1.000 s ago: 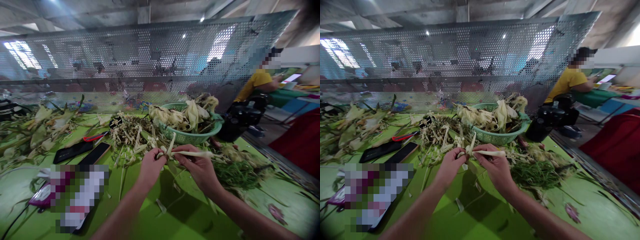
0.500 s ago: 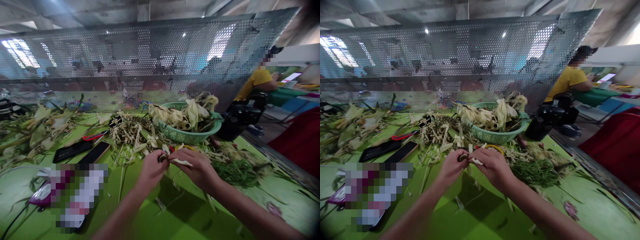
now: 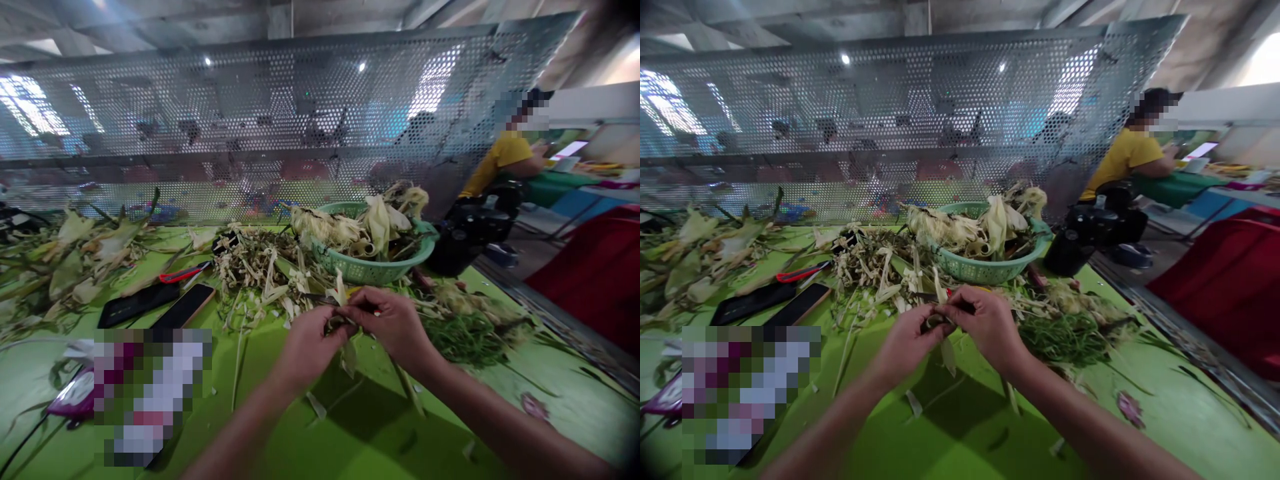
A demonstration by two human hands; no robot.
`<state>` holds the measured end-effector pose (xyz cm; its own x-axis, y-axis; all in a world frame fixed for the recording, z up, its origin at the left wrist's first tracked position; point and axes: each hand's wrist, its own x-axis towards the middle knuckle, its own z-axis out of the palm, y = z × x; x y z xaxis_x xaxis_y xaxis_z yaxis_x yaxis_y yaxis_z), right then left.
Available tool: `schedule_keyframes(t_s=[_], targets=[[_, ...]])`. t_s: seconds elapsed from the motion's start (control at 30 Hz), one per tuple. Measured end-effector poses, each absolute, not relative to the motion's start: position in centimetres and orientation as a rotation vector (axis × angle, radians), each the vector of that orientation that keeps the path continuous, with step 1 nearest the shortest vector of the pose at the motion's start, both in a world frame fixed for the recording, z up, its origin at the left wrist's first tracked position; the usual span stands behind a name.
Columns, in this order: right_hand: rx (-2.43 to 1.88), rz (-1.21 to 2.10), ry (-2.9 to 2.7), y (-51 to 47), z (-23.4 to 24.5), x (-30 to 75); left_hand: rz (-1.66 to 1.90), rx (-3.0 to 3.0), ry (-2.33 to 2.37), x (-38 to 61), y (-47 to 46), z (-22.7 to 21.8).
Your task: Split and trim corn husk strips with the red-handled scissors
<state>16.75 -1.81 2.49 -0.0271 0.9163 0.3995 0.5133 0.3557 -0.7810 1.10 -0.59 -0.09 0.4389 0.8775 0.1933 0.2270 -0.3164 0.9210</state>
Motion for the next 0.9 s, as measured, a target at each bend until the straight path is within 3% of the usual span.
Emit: schedule_keyframes(t_s=[0.23, 0.67, 0.9], targets=[[-1.292, 0.659, -1.701, -1.9, 1.8, 16.7, 0.923, 1.614, 0.929, 1.2, -0.4, 0.1], [-1.223, 1.283, -1.302, -0.9, 1.5, 16.6, 0.937, 1.391, 0.824, 0.6, -0.2, 1.1], [-1.103, 1.398, -1.036, -0.6, 2.3, 17.5, 0.865, 1.342, 0.867, 0.6, -0.2, 1.1]])
